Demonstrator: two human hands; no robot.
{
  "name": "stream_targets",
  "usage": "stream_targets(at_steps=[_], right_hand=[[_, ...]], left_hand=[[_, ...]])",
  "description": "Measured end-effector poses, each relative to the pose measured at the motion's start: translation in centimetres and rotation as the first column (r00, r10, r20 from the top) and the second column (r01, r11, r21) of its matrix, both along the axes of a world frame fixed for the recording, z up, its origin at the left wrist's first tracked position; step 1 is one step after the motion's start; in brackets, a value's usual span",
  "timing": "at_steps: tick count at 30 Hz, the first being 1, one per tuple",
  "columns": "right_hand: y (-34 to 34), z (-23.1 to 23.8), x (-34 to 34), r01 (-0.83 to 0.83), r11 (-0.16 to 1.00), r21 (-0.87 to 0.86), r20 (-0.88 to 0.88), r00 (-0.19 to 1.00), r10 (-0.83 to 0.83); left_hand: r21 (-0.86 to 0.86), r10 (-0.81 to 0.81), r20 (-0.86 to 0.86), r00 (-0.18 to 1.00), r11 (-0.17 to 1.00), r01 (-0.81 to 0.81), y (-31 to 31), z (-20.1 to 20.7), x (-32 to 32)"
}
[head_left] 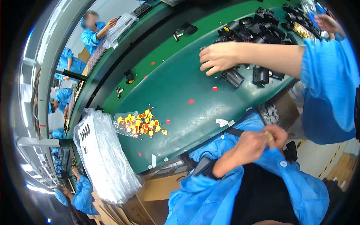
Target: Assembling small black plastic parts by attaching white components and yellow pieces.
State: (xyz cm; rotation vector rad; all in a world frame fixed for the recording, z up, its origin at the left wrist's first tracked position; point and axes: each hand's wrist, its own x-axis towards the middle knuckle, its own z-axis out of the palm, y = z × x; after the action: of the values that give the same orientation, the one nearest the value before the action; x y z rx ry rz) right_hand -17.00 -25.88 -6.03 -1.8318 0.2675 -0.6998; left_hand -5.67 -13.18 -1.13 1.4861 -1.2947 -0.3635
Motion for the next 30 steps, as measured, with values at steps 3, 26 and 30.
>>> stream_targets(at_steps=[3,26,30], right_hand=[[0.7,4.7,5.1,-0.288,0.92,-0.267,0.145,0.932,0.334],[5.2,6.2,21.6,-0.626,0.685,-0.373,-0.216,0.777,0.592],[5.0,6.3,20.9,-0.626,0.682,-0.378,-0.177,0.772,0.611]], left_hand=[[-0.096,0.295,0.061,0.954,0.953,-0.289,3.6,3.8,1.7],[0.302,0.667,0.716,0.205,-0.031,-0.953,18.8,-1.2,13.4],[0.347,0.611,0.749,0.256,-0.032,-0.937,19.1,-1.3,14.5]])
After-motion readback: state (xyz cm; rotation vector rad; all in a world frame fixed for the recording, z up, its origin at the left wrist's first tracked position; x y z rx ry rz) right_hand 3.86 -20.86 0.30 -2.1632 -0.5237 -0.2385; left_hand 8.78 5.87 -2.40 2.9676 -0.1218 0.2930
